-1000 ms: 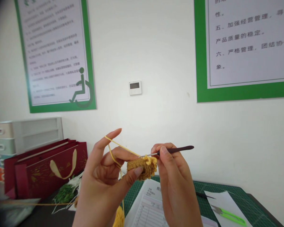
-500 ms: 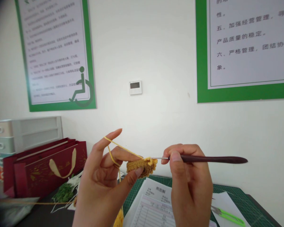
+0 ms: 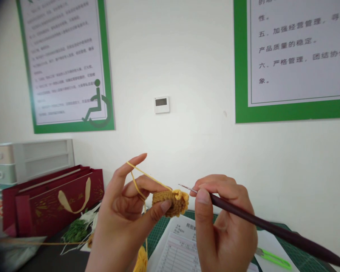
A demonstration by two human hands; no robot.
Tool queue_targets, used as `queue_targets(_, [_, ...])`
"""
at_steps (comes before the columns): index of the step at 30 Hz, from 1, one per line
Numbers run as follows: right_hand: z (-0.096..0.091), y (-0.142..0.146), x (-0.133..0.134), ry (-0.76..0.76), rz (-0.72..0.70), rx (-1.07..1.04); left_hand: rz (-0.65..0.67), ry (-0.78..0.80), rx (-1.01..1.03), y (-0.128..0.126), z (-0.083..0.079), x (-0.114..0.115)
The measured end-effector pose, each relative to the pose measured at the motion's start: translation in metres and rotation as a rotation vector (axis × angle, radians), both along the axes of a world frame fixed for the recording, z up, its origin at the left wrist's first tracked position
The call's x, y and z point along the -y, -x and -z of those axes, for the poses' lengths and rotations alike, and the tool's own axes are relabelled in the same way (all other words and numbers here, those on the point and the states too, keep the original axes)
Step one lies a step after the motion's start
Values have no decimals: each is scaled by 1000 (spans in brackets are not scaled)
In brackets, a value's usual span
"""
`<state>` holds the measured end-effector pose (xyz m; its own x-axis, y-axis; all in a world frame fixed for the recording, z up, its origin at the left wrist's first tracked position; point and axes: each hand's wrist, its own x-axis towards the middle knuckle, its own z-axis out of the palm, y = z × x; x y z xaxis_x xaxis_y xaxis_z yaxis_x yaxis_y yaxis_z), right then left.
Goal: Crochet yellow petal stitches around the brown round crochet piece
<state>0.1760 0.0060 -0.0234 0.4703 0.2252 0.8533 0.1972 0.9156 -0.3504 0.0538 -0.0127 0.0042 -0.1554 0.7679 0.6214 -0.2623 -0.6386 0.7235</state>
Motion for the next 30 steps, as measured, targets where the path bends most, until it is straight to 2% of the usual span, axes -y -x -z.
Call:
queue_targets(3, [-3, 2, 4, 16, -15, -47, 23, 9, -18, 1, 0, -1])
queue_targets(6, [-6, 2, 3, 104, -43, -105, 19, -3, -35, 2, 0, -2])
queue_targets(15, [-3, -5, -8, 252, -265, -154, 8, 12, -21, 2, 0, -1])
queue_targets(30, [-6, -6, -7, 271, -329, -153, 15, 12, -22, 2, 1, -2])
